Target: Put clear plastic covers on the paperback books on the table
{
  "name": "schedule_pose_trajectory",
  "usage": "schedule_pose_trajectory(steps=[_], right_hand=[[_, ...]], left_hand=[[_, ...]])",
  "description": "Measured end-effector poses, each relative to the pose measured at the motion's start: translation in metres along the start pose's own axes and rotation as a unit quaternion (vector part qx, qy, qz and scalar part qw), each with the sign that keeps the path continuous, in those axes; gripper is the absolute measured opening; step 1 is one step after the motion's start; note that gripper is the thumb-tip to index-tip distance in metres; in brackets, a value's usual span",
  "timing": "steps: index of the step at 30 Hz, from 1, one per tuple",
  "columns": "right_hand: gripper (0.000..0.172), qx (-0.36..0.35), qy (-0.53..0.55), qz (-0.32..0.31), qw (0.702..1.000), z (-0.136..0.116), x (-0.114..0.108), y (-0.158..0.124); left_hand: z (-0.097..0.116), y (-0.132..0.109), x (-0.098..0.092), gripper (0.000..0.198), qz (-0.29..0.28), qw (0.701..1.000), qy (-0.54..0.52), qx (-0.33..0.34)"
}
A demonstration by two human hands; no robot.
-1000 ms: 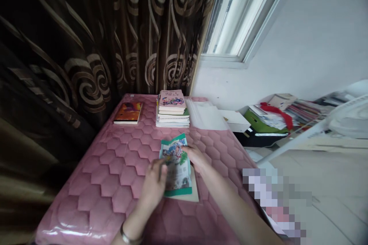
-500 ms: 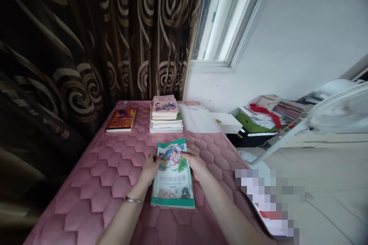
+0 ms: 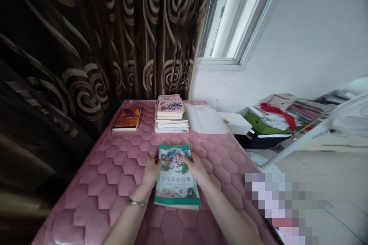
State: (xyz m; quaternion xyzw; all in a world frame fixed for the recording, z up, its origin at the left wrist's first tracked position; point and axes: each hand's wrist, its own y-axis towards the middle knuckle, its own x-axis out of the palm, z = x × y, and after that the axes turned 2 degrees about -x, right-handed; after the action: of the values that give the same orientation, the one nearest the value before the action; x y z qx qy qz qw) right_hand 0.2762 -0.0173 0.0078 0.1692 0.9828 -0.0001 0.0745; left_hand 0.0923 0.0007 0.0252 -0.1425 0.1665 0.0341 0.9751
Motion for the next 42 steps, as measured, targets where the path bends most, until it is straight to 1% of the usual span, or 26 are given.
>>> schedule_pose_trajectory(steps=[2,4,6,7,9,11,13,15,18,20,22,23,25,27,28,30,31,32,33,35,37,39,42], right_hand=[[0.035,-0.044,-0.061,0.017,0.997,0.004,-0.004,-0.001],[0.042,-0.081,-0.074,0.017,0.994,0.005,-0.006,-0.003],[0.047,-0.104,-0.088,0.013,0.991,0.005,-0.006,-0.006],[0.048,-0.108,-0.108,0.013,0.988,0.004,-0.005,-0.006],[0.049,-0.112,-0.165,0.010,0.980,0.003,-0.002,-0.007],[0.048,-0.119,-0.214,-0.001,0.970,0.002,0.000,-0.006],[0.046,-0.124,-0.235,-0.006,0.964,0.003,0.001,-0.004],[0.046,-0.123,-0.235,-0.004,0.964,0.006,0.001,-0.004],[0.047,-0.132,-0.222,0.010,0.966,0.008,0.000,-0.004],[0.048,-0.148,-0.213,0.020,0.965,0.006,0.002,-0.003],[0.048,-0.163,-0.221,0.026,0.961,-0.001,0.007,0.000],[0.047,-0.163,-0.242,0.026,0.956,-0.005,0.010,0.002],[0.046,-0.146,-0.316,0.017,0.937,-0.012,0.018,0.004],[0.045,-0.125,-0.399,0.006,0.909,-0.018,0.025,0.005],[0.045,-0.119,-0.428,0.001,0.896,-0.019,0.027,0.005],[0.046,-0.118,-0.456,-0.002,0.882,-0.020,0.030,0.005],[0.045,-0.120,-0.459,-0.004,0.880,-0.020,0.030,0.004],[0.045,-0.121,-0.459,-0.007,0.880,-0.019,0.030,0.005],[0.043,-0.120,-0.457,-0.012,0.881,-0.018,0.029,0.006],[0.041,-0.119,-0.453,-0.023,0.883,-0.015,0.026,0.009],[0.039,-0.119,-0.449,-0.032,0.885,-0.012,0.023,0.012],[0.037,-0.125,-0.449,-0.035,0.884,-0.010,0.020,0.014],[0.036,-0.134,-0.447,-0.039,0.884,-0.008,0.017,0.017]], left_hand=[[0.000,-0.001,0.003,0.025,0.008,1.000,-0.015,0.026],[-0.002,0.000,0.004,0.036,0.009,0.999,-0.022,0.043],[-0.005,0.002,0.004,0.044,0.009,0.999,-0.012,0.037],[-0.006,0.003,0.003,0.045,0.013,0.999,-0.003,0.029],[-0.008,0.004,0.002,0.043,0.021,0.999,0.014,0.020],[-0.007,0.004,0.001,0.042,0.025,0.999,0.026,0.026],[-0.005,0.003,0.002,0.039,0.019,0.998,0.039,0.035],[-0.004,0.002,0.003,0.031,0.009,0.998,0.043,0.036],[-0.004,0.003,0.005,0.022,-0.013,0.999,-0.012,0.040],[-0.004,0.006,0.004,0.023,-0.021,0.996,-0.077,0.050],[-0.002,0.010,0.001,0.027,-0.007,0.991,-0.117,0.069],[-0.001,0.013,-0.002,0.029,0.008,0.990,-0.114,0.084],[0.003,0.015,-0.006,0.035,0.058,0.990,-0.048,0.121],[0.006,0.013,-0.007,0.038,0.106,0.978,0.078,0.161],[0.007,0.008,-0.006,0.039,0.123,0.964,0.152,0.178],[0.008,-0.006,0.001,0.043,0.132,0.924,0.291,0.212],[0.008,-0.015,0.006,0.044,0.121,0.899,0.350,0.232],[0.008,-0.025,0.011,0.045,0.097,0.877,0.394,0.258],[0.006,-0.036,0.017,0.045,0.061,0.860,0.423,0.280],[0.003,-0.056,0.028,0.047,-0.016,0.839,0.447,0.311],[-0.001,-0.073,0.035,0.053,-0.064,0.830,0.449,0.325],[-0.006,-0.085,0.039,0.057,-0.099,0.826,0.445,0.331],[-0.010,-0.093,0.038,0.063,-0.141,0.819,0.445,0.335]])
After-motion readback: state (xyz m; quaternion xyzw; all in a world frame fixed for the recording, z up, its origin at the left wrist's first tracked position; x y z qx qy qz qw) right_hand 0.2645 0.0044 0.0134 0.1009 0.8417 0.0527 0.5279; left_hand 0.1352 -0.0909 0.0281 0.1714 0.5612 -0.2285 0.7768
